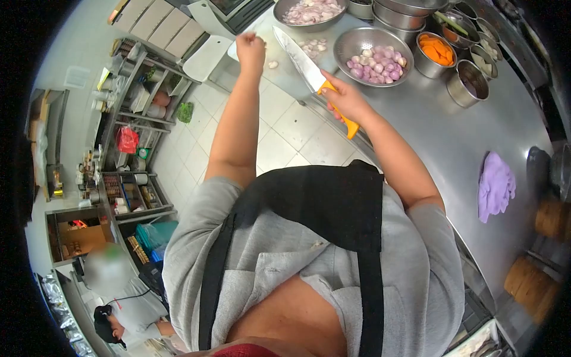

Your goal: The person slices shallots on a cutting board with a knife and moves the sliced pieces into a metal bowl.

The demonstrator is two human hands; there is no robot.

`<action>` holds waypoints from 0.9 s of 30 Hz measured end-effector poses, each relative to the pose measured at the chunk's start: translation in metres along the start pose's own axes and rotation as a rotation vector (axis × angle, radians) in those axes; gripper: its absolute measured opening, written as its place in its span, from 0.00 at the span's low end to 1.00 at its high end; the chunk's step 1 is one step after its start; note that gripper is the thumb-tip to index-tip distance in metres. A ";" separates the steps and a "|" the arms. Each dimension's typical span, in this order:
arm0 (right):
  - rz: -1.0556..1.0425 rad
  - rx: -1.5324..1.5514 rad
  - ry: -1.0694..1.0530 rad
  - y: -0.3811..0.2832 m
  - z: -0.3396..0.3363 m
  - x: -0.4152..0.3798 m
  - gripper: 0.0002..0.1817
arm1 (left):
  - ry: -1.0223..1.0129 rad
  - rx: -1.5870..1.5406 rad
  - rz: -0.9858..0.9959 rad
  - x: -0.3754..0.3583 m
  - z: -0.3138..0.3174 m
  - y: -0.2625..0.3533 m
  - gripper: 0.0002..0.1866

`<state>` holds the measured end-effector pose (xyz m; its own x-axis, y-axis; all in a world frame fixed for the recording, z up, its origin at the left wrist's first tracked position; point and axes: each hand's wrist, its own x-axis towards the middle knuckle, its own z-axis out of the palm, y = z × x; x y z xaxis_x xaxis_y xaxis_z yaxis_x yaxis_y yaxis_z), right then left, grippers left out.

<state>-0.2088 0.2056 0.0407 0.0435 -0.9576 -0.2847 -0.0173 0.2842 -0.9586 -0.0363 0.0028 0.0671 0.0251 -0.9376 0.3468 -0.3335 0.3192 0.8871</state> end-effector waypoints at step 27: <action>0.059 0.126 -0.077 0.005 -0.031 -0.048 0.28 | -0.583 -1.181 -0.817 -0.006 0.022 -0.015 0.30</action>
<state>-0.2417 0.2513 0.0496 0.1226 -0.9341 -0.3353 0.1035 0.3480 -0.9317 -0.0519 0.0007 0.0452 -0.6280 -0.7374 -0.2487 0.5024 -0.6282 0.5941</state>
